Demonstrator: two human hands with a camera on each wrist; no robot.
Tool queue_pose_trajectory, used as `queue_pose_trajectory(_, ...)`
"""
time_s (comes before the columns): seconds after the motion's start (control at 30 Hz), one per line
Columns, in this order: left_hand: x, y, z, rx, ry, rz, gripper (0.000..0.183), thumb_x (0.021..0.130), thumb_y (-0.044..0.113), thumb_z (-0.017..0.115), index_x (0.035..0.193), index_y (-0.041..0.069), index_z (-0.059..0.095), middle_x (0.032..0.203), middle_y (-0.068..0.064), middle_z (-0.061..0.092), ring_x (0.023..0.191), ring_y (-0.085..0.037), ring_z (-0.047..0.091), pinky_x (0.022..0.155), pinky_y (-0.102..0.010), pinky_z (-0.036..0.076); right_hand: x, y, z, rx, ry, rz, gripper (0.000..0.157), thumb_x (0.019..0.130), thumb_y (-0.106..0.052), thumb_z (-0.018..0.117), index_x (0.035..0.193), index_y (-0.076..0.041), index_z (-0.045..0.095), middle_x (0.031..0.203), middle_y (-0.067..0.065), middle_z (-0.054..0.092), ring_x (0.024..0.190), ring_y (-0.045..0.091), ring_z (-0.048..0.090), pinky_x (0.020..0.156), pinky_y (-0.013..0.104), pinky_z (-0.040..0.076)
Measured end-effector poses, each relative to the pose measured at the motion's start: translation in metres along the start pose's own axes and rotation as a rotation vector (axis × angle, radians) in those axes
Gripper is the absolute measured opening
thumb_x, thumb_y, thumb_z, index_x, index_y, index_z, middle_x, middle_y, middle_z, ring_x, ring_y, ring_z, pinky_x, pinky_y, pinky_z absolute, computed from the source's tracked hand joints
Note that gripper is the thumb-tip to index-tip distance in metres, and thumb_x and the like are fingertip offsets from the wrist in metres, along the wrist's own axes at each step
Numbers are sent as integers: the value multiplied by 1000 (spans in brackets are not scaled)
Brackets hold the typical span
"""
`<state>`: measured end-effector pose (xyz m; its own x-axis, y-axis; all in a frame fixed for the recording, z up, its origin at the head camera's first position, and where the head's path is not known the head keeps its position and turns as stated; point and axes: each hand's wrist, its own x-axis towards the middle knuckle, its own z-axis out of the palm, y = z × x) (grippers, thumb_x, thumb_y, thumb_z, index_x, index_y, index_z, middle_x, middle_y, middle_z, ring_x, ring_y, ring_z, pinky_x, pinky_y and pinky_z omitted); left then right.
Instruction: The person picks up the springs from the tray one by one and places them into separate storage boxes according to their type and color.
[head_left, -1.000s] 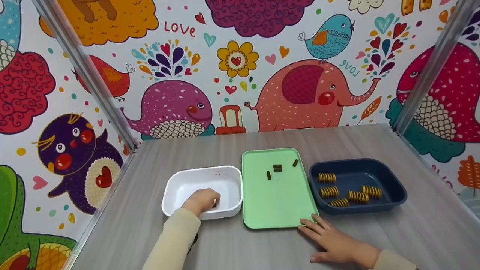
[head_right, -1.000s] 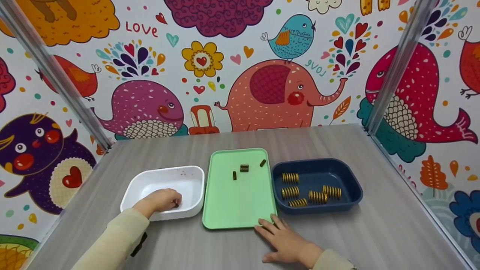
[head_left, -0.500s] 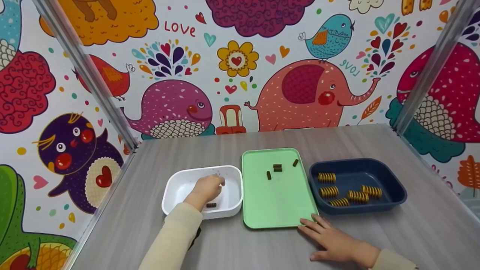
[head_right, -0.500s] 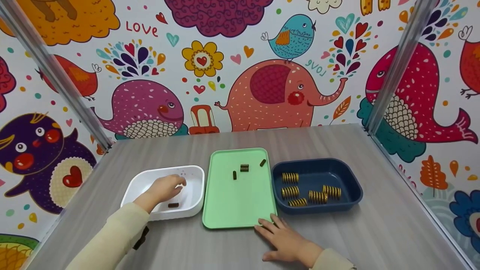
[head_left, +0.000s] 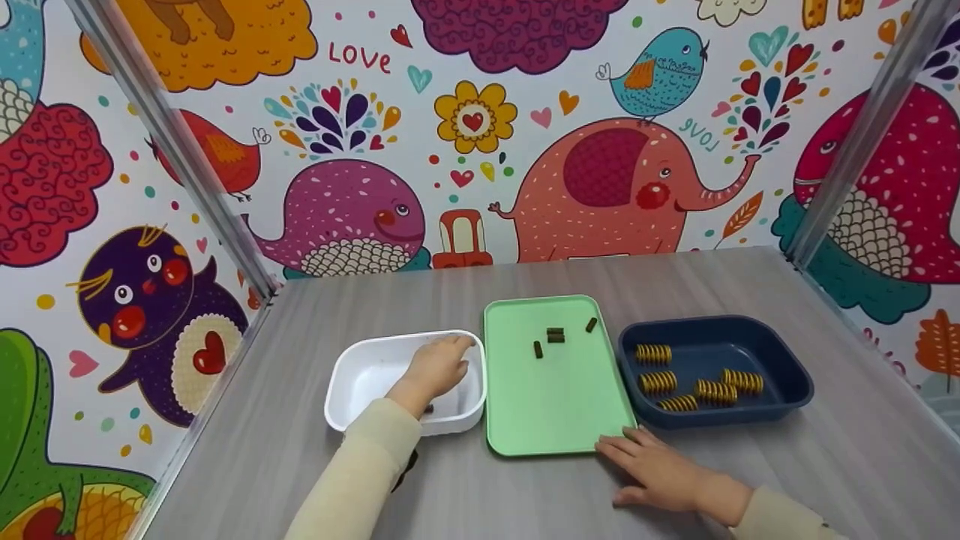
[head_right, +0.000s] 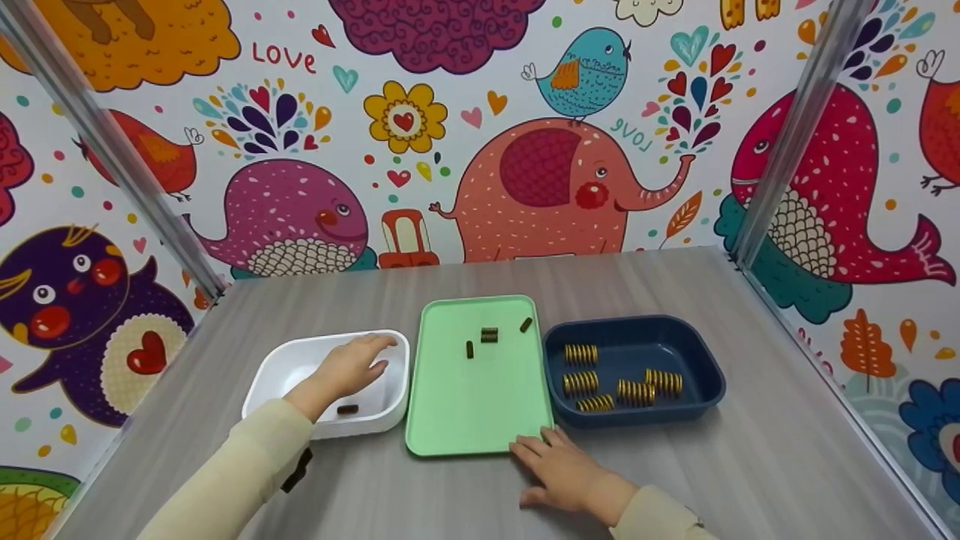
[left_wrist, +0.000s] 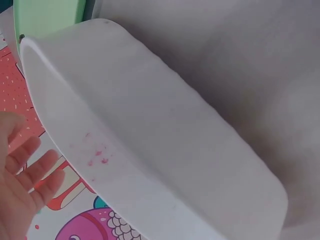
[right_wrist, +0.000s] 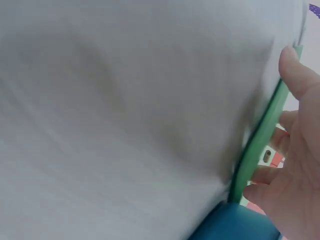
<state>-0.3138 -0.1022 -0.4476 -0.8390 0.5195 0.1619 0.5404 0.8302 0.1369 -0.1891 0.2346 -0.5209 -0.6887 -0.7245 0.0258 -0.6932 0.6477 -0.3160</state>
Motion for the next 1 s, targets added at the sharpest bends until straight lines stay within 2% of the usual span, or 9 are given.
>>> queue_pose_trajectory(0.23,11,11,6,30,11,34,31,86,13,57,117,7,57,110,-11,59,102,-30,56,84,-43,45,5,-2,-7,-19,-67,56,68,85,-50,51,133,-2,45,130,16,49,115,47,44,93,59,33)
queue_pose_trajectory(0.4,23,29,12,51,-28,19,33,88,14,54,122,10,55,118,-8,56,109,-27,52,90,-42,43,5,-2,-6,-31,-61,48,68,84,-50,53,132,-3,46,128,17,50,113,47,45,91,59,35)
queue_pose_trajectory(0.57,33,50,19,115,-67,54,40,88,16,54,128,13,50,128,-9,50,116,-27,47,95,-42,39,6,-2,-5,-38,-66,50,63,86,-47,53,132,-4,46,128,15,51,113,44,46,91,57,36)
queue_pose_trajectory(0.7,36,63,25,125,-119,53,46,90,19,53,135,15,43,136,-9,44,124,-30,42,100,-44,36,8,-2,-6,-66,-54,44,58,87,-43,54,130,-4,49,125,13,53,112,39,48,91,55,38)
queue_pose_trajectory(0.83,35,69,32,124,-140,41,49,90,21,54,137,16,39,138,-9,41,126,-32,39,100,-45,35,9,-2,-8,-65,-52,41,58,87,-44,54,130,-6,49,124,12,54,111,39,49,91,53,39)
queue_pose_trajectory(1.0,32,66,39,99,-129,31,50,89,19,54,137,15,40,137,-10,43,124,-33,41,100,-45,36,9,-1,-11,-41,-51,40,58,86,-45,53,130,-7,50,124,13,55,111,40,50,91,54,39)
